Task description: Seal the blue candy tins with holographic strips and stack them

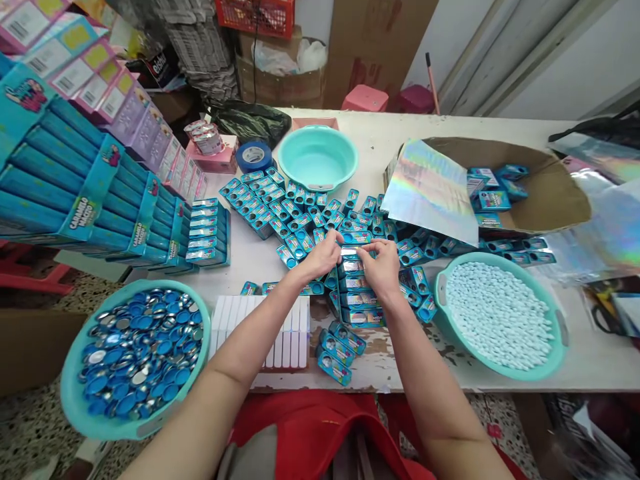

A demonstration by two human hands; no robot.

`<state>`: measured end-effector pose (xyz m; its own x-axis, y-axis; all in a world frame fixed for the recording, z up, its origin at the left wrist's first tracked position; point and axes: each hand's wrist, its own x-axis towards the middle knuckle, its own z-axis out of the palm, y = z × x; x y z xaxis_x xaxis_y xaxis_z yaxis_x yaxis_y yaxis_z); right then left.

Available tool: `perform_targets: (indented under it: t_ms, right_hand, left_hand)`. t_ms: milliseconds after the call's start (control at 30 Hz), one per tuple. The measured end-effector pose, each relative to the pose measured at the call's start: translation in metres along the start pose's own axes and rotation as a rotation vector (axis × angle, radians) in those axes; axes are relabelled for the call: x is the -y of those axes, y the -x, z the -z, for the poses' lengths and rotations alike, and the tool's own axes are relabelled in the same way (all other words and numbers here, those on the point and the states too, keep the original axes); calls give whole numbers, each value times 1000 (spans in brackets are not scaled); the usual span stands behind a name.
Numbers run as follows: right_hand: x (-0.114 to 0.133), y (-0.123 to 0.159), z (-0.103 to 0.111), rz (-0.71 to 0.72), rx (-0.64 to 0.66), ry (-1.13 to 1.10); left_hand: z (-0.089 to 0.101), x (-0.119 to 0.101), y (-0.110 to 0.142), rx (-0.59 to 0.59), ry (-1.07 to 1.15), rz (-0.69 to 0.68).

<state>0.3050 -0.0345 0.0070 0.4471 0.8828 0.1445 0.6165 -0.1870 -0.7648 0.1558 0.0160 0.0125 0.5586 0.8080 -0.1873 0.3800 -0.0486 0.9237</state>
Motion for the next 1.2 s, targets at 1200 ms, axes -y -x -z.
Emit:
perform_targets:
  t_ms: [1200]
  right_hand:
    - [22,151,17,256,-62,-138]
  left_hand:
    - [117,90,207,12,-644,389]
